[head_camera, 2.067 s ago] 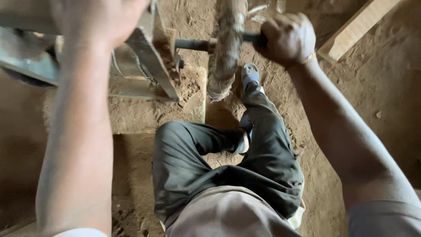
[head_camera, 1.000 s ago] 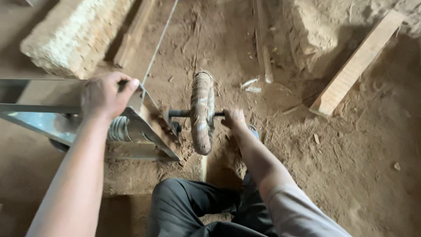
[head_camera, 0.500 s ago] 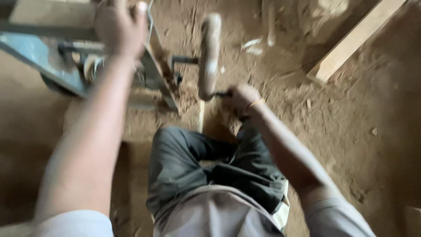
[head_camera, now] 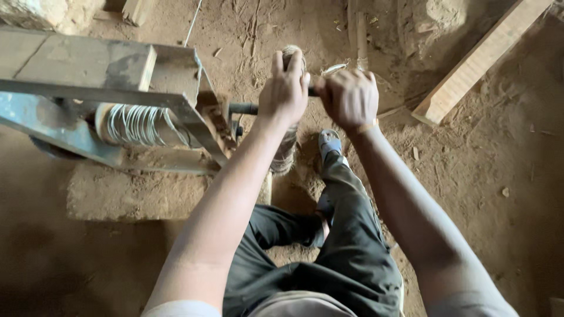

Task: The person winds a length of rope onto a spindle using a hand-cranked winding machine while seated on the floor.

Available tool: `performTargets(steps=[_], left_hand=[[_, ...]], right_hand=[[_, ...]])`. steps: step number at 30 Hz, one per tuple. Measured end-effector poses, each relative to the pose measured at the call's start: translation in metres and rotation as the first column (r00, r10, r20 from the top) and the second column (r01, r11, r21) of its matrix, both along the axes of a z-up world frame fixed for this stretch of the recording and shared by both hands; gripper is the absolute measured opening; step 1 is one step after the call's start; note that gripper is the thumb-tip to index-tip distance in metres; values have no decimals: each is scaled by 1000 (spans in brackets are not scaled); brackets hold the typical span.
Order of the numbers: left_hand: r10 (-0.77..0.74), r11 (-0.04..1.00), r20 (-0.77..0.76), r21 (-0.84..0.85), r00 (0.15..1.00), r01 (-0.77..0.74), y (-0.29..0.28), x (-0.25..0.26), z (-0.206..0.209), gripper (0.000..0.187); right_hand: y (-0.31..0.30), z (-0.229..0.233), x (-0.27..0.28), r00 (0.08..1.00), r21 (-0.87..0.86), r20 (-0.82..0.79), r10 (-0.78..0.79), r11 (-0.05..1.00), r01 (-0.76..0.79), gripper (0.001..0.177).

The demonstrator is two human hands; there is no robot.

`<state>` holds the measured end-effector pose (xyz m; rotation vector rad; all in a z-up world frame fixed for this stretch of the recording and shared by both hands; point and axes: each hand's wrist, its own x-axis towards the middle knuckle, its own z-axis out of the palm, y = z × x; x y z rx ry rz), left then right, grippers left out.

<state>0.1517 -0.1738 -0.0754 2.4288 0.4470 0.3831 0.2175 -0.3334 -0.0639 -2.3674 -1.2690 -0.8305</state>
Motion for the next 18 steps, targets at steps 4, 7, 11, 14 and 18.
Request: performTargets(steps=[4,7,11,14,18], left_hand=[[19,1000,-201,20,979,-16,19,53,17,48],[9,997,-410,-72,912,-43,33,87,20,48],[-46,911,-254,-407,966,-63,43,70,21,64],[-258,770,428,-451,866,452,29,-8,-14,88],[-63,930,449,-297,892,215,-33,-115,-82,80]], right_hand=[[27,-6,49,994,87,-11,-107,990,107,32],[37,-14,80,995,85,-48,-88,992,91,38],[59,-30,121,959,-11,-225,-171,985,172,42],[78,-65,160,911,-109,-328,-251,968,227,37],[94,-128,187,765,-407,-536,-358,903,138,54]])
